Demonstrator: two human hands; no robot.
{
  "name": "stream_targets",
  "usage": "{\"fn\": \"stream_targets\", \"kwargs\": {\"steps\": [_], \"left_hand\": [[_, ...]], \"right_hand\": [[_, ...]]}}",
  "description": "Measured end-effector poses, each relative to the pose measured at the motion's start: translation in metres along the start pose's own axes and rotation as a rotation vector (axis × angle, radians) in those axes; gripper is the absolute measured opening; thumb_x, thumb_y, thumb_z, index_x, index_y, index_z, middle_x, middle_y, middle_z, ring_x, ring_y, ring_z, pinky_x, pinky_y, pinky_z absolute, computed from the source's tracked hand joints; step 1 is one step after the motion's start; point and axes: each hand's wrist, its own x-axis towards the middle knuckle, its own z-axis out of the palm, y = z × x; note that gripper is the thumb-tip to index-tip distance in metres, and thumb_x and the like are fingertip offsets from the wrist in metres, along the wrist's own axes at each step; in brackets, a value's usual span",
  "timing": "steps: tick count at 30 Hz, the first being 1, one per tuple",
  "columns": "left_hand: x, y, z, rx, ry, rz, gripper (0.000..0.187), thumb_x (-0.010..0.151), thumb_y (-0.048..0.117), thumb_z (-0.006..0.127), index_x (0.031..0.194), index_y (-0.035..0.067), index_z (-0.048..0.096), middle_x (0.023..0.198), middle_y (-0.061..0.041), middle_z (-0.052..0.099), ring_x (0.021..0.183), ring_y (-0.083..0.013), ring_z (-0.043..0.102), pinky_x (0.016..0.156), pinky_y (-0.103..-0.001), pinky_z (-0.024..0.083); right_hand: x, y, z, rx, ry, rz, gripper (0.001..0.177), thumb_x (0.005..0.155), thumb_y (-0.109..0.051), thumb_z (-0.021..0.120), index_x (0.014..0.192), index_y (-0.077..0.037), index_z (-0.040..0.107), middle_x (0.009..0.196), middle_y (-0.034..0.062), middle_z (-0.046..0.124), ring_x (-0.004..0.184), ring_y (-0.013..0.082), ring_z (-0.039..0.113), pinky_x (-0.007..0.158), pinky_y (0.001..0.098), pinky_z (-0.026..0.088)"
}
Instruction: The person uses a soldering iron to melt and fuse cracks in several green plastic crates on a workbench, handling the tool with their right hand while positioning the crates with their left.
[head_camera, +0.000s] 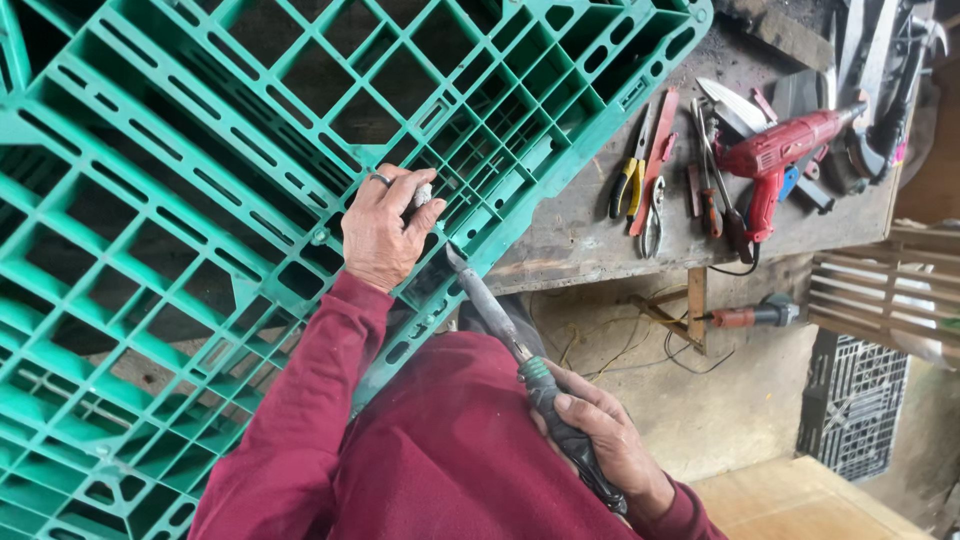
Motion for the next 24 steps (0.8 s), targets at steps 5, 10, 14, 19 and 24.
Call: {"fn": "stream_targets", "kwargs": {"steps": [5, 10, 14, 19, 24], "left_hand": [[0.000, 0.000, 0.001, -0.018, -0.012, -0.014, 0.032, 0.090, 0.022, 0.082, 0.119, 0.013, 0.073, 0.106, -0.004, 0.066, 0.093, -0.0233, 0.067, 0.076, -0.035, 0.057], [-0.001, -0.003, 0.003, -0.023, -0.026, 0.001, 0.032, 0.090, 0.021, 0.083, 0.120, 0.013, 0.072, 0.107, -0.004, 0.066, 0.093, -0.0231, 0.068, 0.077, -0.035, 0.058], [-0.001, -0.005, 0.004, -0.024, -0.014, -0.006, 0.032, 0.090, 0.021, 0.083, 0.120, 0.013, 0.072, 0.107, -0.004, 0.066, 0.093, -0.0232, 0.068, 0.077, -0.035, 0.058], [-0.001, -0.007, 0.005, -0.047, -0.010, -0.040, 0.032, 0.092, 0.021, 0.083, 0.120, 0.011, 0.072, 0.106, -0.006, 0.065, 0.089, -0.0225, 0.068, 0.075, -0.035, 0.057], [-0.003, -0.010, 0.006, -0.041, 0.003, -0.027, 0.032, 0.092, 0.021, 0.083, 0.120, 0.010, 0.072, 0.104, -0.006, 0.066, 0.088, -0.0218, 0.068, 0.076, -0.034, 0.057]], "right_hand": [[0.002, 0.016, 0.011, 0.123, 0.016, -0.007, 0.067, 0.089, -0.020, 0.061, 0.150, 0.004, 0.047, 0.092, 0.0081, 0.067, 0.072, 0.0081, 0.059, 0.063, 0.0197, 0.048], [0.005, 0.024, 0.014, 0.088, -0.031, -0.032, 0.071, 0.089, -0.024, 0.068, 0.151, 0.003, 0.047, 0.087, 0.0050, 0.065, 0.069, 0.0062, 0.055, 0.061, 0.0185, 0.044], [0.008, 0.026, 0.012, 0.064, -0.053, -0.040, 0.073, 0.089, -0.024, 0.071, 0.153, 0.003, 0.048, 0.084, 0.0022, 0.062, 0.067, 0.0041, 0.052, 0.059, 0.0176, 0.041], [0.013, 0.023, 0.005, 0.175, -0.061, 0.046, 0.066, 0.091, -0.026, 0.069, 0.146, 0.007, 0.051, 0.083, 0.0038, 0.062, 0.052, 0.0034, 0.050, 0.046, 0.0176, 0.041], [0.006, 0.020, -0.002, 0.250, -0.202, 0.084, 0.057, 0.098, -0.028, 0.055, 0.140, 0.010, 0.050, 0.079, 0.0077, 0.057, 0.040, 0.0085, 0.050, 0.034, 0.0212, 0.040]]}}
